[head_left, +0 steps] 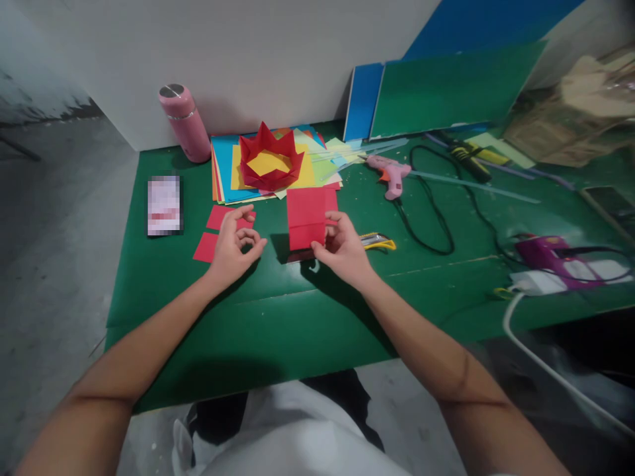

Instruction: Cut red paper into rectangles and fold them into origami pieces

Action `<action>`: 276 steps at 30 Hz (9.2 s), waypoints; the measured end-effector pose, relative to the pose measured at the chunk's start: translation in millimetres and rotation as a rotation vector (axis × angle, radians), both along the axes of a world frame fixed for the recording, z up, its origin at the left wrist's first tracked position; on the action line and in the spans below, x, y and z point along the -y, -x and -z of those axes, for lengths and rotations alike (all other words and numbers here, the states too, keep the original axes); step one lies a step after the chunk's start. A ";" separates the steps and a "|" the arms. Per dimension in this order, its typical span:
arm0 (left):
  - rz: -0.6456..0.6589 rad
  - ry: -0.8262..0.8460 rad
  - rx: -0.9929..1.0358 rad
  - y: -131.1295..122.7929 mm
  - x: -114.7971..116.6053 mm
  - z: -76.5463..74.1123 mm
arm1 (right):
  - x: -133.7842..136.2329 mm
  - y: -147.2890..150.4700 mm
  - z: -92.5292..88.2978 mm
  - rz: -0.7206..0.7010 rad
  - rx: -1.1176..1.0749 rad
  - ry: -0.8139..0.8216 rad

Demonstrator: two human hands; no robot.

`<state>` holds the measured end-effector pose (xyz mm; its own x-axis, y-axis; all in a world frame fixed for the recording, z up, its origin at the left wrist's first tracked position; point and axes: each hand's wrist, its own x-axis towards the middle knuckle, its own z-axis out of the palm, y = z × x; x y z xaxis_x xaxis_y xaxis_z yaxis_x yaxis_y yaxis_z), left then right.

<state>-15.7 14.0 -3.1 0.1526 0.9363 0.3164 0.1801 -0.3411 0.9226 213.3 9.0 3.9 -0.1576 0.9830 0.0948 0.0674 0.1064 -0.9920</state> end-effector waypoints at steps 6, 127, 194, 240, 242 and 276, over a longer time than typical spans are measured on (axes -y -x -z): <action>0.175 0.032 0.063 -24.4 14.5 5.1 | 9.9 17.0 1.8 -0.116 0.040 0.024; 0.331 -0.306 -0.834 1.1 -10.3 -3.8 | -17.8 -43.1 -2.5 -0.362 1.016 -0.603; 0.403 -0.188 -0.808 7.6 -24.6 0.9 | -8.9 -43.7 -9.2 -0.461 0.955 -0.642; -0.178 -0.327 -0.907 28.4 -20.8 -6.6 | -5.9 -33.9 -9.3 -0.207 0.707 -0.795; -0.149 -0.332 -0.897 25.8 -20.3 -4.7 | -6.4 -34.8 -9.4 -0.098 0.704 -0.799; 0.037 -0.138 -0.944 30.6 -8.3 -60.5 | -15.7 -32.0 1.5 -0.084 0.753 -0.706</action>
<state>-46.3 22.3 57.4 0.4306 0.8891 0.1551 0.8164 -0.4570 0.3530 245.3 24.8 2.3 -0.4806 0.7251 0.4933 0.6102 0.6805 -0.4057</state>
